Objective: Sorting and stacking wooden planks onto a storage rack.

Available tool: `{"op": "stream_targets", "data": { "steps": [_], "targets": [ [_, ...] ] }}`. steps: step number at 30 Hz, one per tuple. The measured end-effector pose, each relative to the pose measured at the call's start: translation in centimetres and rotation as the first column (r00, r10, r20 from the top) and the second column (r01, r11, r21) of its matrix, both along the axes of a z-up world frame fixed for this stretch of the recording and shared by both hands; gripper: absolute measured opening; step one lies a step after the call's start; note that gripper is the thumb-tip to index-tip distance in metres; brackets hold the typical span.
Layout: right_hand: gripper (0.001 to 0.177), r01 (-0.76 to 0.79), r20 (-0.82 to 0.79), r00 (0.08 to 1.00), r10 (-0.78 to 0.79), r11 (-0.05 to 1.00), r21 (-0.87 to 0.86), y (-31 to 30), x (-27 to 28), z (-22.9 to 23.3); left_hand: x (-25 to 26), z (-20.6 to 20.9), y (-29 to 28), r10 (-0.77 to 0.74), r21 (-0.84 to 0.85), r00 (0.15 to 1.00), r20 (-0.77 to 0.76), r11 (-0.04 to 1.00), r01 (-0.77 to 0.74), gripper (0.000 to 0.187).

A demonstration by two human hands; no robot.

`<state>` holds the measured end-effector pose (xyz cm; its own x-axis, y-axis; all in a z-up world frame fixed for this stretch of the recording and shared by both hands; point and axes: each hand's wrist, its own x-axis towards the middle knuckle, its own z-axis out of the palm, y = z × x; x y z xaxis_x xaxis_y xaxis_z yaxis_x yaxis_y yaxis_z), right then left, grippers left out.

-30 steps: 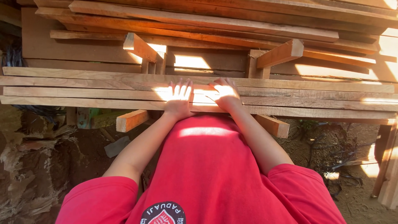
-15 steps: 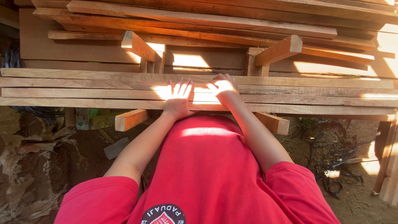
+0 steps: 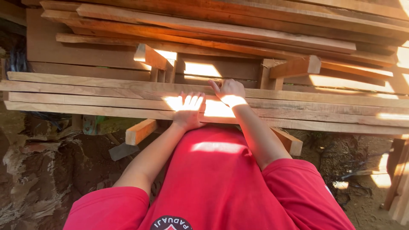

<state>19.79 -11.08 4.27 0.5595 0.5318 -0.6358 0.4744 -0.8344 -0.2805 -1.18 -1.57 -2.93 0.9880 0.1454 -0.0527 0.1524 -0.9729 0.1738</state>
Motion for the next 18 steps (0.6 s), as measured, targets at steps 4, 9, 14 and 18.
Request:
{"op": "stream_targets", "data": {
  "steps": [4,9,14,18],
  "targets": [
    [0.085,-0.015,-0.040,0.999,0.013,0.998,-0.066,0.0,0.2,-0.7,0.2,-0.5,-1.0,-0.021,-0.019,0.999,0.046,1.000,0.022,0.126],
    [0.093,-0.087,-0.160,0.984,0.075,0.994,-0.067,1.5,1.2,3.2,1.1,-1.3,1.0,-0.020,0.004,0.995,0.099,1.000,0.020,0.127],
    [0.099,-0.126,-0.195,0.976,0.101,0.985,-0.121,0.9,0.8,2.0,-0.2,-1.8,0.6,-0.035,-0.019,0.999,0.004,0.999,0.035,0.128],
    [0.095,-0.181,-0.230,0.963,0.140,0.968,-0.171,1.7,1.5,2.1,-0.6,-1.9,0.7,-0.026,-0.019,1.000,-0.008,0.999,0.026,0.128]
  ]
}}
